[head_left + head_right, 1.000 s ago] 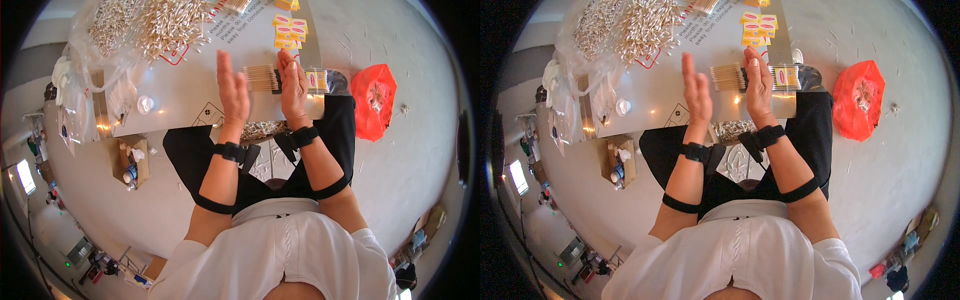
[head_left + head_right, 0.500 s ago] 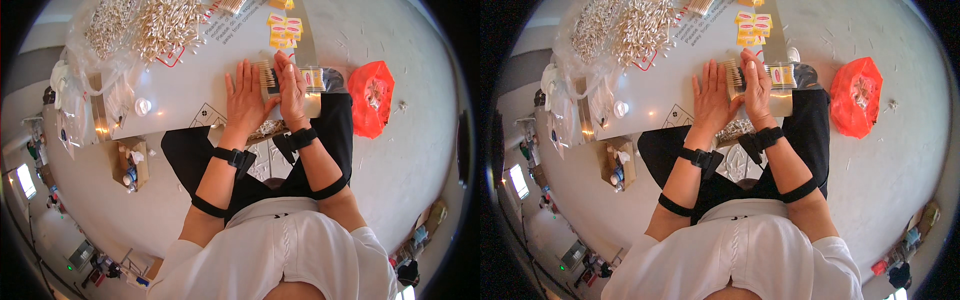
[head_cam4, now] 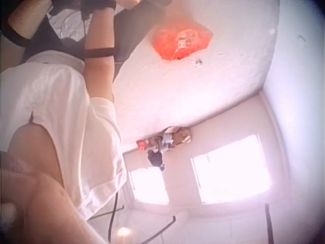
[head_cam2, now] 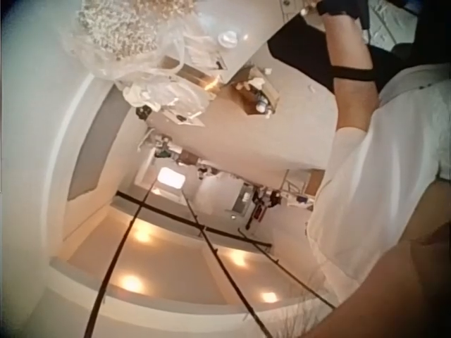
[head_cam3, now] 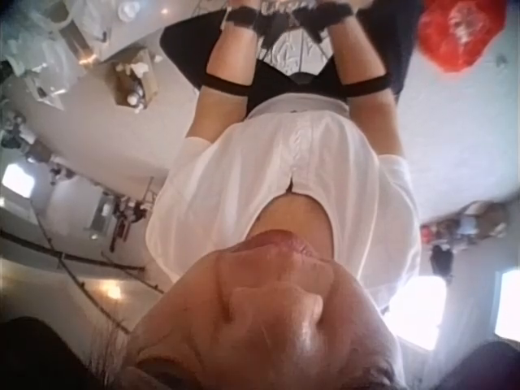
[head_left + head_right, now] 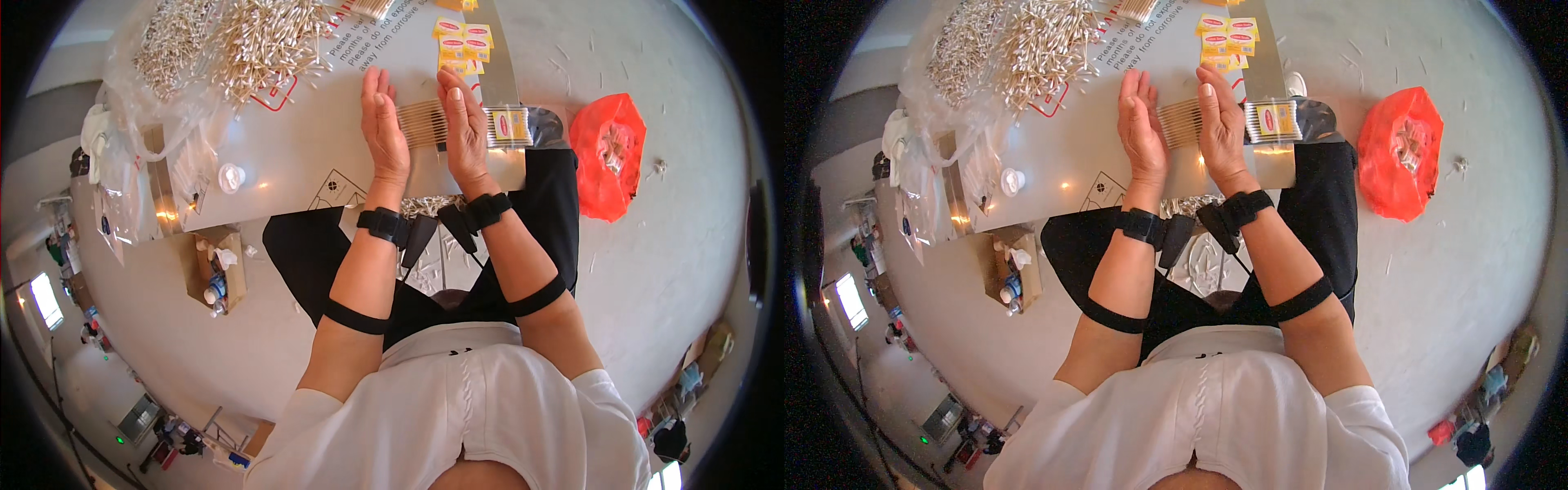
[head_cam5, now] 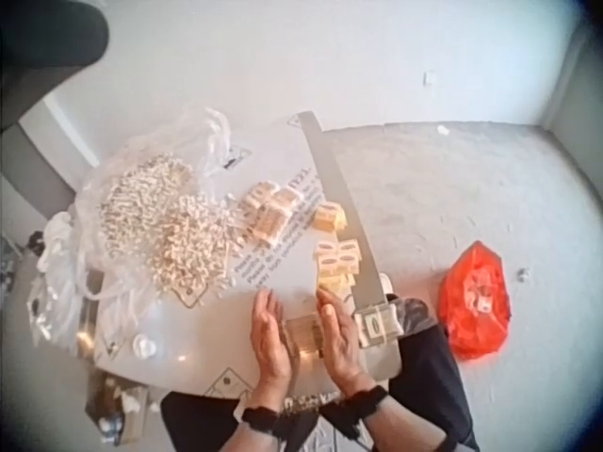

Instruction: The recorder is organizing cotton swabs into groups, placing them into small plastic bags, and sealing the bags with adhesive labels.

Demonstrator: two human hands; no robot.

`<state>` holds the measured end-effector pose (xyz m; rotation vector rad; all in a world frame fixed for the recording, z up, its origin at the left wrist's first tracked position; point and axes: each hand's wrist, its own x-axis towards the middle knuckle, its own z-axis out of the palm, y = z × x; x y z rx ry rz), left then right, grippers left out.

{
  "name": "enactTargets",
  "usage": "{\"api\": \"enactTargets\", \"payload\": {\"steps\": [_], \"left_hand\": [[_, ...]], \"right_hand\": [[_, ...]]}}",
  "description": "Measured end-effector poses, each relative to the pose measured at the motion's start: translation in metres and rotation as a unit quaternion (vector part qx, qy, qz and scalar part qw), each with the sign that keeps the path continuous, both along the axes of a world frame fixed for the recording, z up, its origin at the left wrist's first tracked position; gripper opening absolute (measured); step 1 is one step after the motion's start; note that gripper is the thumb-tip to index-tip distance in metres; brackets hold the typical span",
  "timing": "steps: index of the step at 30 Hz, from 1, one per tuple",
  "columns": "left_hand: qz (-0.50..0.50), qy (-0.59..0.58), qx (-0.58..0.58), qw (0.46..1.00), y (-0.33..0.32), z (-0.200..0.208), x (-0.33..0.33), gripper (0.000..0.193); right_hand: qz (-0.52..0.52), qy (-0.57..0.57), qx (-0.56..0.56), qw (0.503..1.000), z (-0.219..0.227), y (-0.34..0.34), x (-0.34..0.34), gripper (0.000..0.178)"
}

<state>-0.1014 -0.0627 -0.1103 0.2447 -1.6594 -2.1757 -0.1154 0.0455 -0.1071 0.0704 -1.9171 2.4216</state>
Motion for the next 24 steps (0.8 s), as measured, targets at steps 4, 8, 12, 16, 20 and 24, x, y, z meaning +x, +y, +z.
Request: {"api": "enactTargets", "payload": {"steps": [4, 8, 12, 16, 20, 24], "left_hand": [[-0.011, 0.018, 0.023, 1.000, 0.002, 0.000, 0.006, 0.071], [-0.020, 0.010, 0.036, 0.999, 0.002, 0.006, 0.006, 0.070], [-0.014, 0.005, 0.098, 0.995, -0.001, 0.010, 0.007, 0.066], [0.058, 0.034, 0.096, 0.993, -0.022, 0.012, 0.019, 0.061], [0.077, -0.031, -0.052, 0.995, -0.042, 0.023, 0.047, 0.055], [0.047, -0.086, -0.263, 0.960, -0.039, 0.026, 0.073, 0.065]], "right_hand": [[-0.011, -0.009, 0.001, 1.000, 0.000, 0.004, 0.011, 0.046], [-0.014, -0.003, 0.008, 1.000, 0.002, 0.004, 0.015, 0.046], [-0.017, -0.018, -0.018, 1.000, 0.002, 0.005, 0.013, 0.046], [-0.023, -0.070, -0.106, 0.992, 0.008, 0.011, 0.017, 0.045], [-0.052, -0.075, -0.092, 0.992, 0.018, 0.040, 0.027, 0.035], [-0.026, -0.148, -0.029, 0.988, 0.037, 0.062, 0.047, 0.020]]}}
